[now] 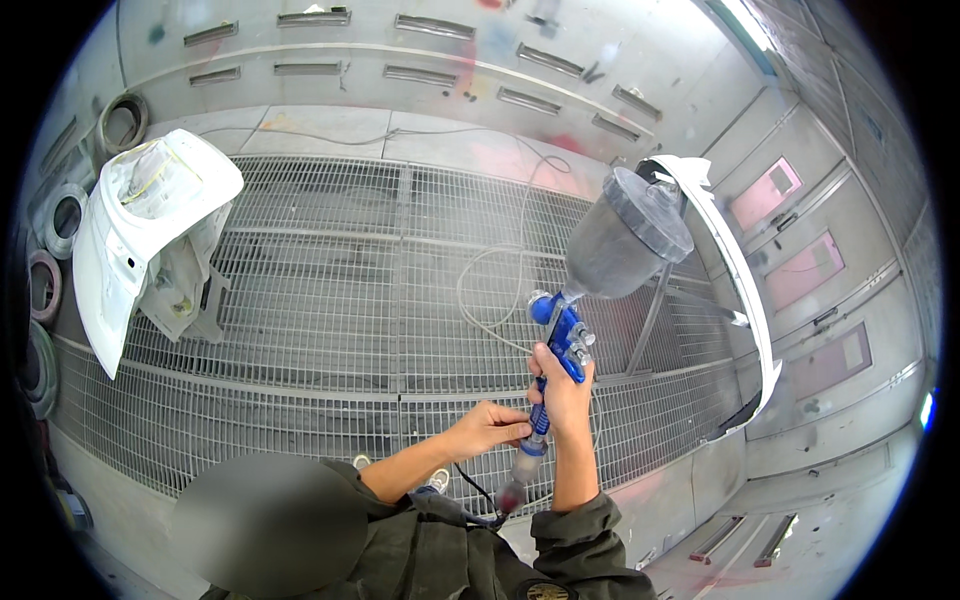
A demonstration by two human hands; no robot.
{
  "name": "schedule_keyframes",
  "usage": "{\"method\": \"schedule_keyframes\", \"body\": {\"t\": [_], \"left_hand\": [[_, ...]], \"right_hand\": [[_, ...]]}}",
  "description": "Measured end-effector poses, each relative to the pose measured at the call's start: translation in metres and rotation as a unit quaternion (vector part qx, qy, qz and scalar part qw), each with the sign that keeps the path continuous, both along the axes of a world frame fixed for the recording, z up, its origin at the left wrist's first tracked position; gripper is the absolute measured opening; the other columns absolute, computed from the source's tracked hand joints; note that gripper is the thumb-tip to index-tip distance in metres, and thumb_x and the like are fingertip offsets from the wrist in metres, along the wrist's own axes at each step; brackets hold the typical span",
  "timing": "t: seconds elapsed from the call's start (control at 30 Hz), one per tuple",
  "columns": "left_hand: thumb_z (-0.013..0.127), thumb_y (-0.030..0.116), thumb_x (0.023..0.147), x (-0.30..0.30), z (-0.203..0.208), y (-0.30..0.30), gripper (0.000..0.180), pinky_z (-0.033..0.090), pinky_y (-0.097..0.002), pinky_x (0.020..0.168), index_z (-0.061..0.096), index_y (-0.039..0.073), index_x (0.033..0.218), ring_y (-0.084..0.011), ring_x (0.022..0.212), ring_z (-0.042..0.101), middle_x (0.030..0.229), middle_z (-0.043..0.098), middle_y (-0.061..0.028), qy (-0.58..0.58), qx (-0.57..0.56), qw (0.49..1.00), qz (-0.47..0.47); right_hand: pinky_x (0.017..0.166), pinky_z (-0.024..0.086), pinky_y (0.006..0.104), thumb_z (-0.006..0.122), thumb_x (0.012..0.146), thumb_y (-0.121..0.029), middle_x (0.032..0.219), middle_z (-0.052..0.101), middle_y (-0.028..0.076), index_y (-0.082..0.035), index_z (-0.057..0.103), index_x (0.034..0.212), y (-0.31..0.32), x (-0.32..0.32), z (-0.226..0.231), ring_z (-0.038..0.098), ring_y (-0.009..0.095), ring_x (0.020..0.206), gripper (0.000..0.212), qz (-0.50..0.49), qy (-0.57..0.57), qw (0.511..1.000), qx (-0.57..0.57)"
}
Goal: The person opens paint cans and pours contents into a measuring cup, then uses a funnel to transfer the mixture into a spray gun. They walk to a paint booth and wipe a white car fender with a cloth.
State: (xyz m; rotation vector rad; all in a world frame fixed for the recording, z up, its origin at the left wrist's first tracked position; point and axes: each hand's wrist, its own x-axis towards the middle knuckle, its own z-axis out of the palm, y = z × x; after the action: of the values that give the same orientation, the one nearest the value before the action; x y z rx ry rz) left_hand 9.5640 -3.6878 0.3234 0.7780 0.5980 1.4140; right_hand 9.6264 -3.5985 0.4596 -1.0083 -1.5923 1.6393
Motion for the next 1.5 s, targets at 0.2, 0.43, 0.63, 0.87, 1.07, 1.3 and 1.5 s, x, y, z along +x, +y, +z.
{"method": "schedule_keyframes", "body": {"t": [0.2, 0.43, 0.63, 0.87, 1.07, 1.3, 1.5], "left_hand": [[0.074, 0.009, 0.08, -0.044, 0.07, -0.005, 0.031, 0.052, -0.0267, 0.067, 0.068, 0.005, 0.11, -0.0108, 0.082, 0.061, 0.106, 0.067, -0.0065, 0.343, 0.058, 0.905, 0.243], [0.071, 0.013, 0.08, -0.048, 0.137, 0.033, 0.021, 0.053, -0.0299, 0.069, 0.068, 0.01, 0.101, -0.0191, 0.085, 0.062, 0.119, 0.062, -0.0017, 0.433, 0.306, 0.718, 0.452], [0.065, 0.018, 0.082, -0.055, 0.15, 0.058, 0.019, 0.053, -0.0312, 0.076, 0.069, 0.007, 0.097, -0.0204, 0.091, 0.061, 0.098, 0.068, -0.0008, 0.484, 0.396, 0.693, 0.359], [0.064, 0.018, 0.082, -0.051, 0.148, 0.066, 0.021, 0.053, -0.0324, 0.078, 0.068, 0.004, 0.098, -0.0223, 0.092, 0.061, 0.099, 0.069, -0.0033, 0.481, 0.414, 0.694, 0.341], [0.066, 0.019, 0.083, -0.05, 0.145, 0.07, 0.023, 0.054, -0.0323, 0.08, 0.069, 0.003, 0.1, -0.0236, 0.095, 0.064, 0.102, 0.07, -0.0059, 0.488, 0.412, 0.692, 0.337], [0.065, 0.014, 0.09, -0.014, 0.099, 0.013, 0.025, 0.053, -0.0322, 0.078, 0.063, 0.006, 0.113, -0.0197, 0.094, 0.064, 0.104, 0.065, -0.0079, 0.324, 0.121, 0.839, 0.42], [0.059, 0.016, 0.097, 0.055, 0.03, -0.018, 0.036, 0.05, -0.0286, 0.084, 0.05, -0.001, 0.128, -0.0129, 0.101, 0.06, 0.109, 0.063, -0.0089, 0.113, 0.006, 0.972, 0.205]], "right_hand": [[0.053, 0.05, 0.0237, 0.058, 0.087, -0.004, 0.083, 0.063, 0.008, 0.003, 0.061, 0.101, -0.001, 0.003, 0.0, 0.062, 0.014, 0.071, 0.015, -0.007, 0.053, 0.998, 0.023], [0.067, 0.055, 0.0281, 0.057, 0.085, 0.0, 0.092, 0.066, 0.01, 0.005, 0.059, 0.109, -0.001, 0.005, -0.003, 0.067, 0.017, 0.077, 0.024, -0.058, 0.124, 0.984, 0.116], [0.042, 0.056, 0.0282, 0.056, 0.083, 0.0, 0.086, 0.062, 0.014, 0.006, 0.056, 0.102, -0.013, 0.013, 0.017, 0.065, 0.022, 0.056, 0.02, -0.015, 0.063, 0.996, 0.066], [0.042, 0.056, 0.028, 0.056, 0.082, 0.001, 0.091, 0.061, 0.014, 0.004, 0.054, 0.107, -0.012, 0.021, 0.017, 0.065, 0.023, 0.059, 0.025, -0.023, 0.054, 0.997, 0.053], [0.043, 0.056, 0.0273, 0.056, 0.082, 0.001, 0.087, 0.061, 0.012, 0.003, 0.055, 0.102, -0.011, 0.02, 0.015, 0.064, 0.021, 0.058, 0.021, -0.032, 0.058, 0.996, 0.064], [0.037, 0.038, 0.0224, 0.059, 0.085, -0.004, 0.072, 0.057, 0.005, 0.0, 0.059, 0.091, 0.0, 0.02, 0.011, 0.054, 0.01, 0.054, 0.007, -0.069, 0.013, 0.994, 0.08], [0.039, 0.037, 0.021, 0.061, 0.087, -0.006, 0.069, 0.053, 0.003, -0.001, 0.059, 0.093, 0.008, 0.024, 0.004, 0.048, 0.008, 0.053, 0.008, -0.015, -0.017, 1.0, 0.016]]}}
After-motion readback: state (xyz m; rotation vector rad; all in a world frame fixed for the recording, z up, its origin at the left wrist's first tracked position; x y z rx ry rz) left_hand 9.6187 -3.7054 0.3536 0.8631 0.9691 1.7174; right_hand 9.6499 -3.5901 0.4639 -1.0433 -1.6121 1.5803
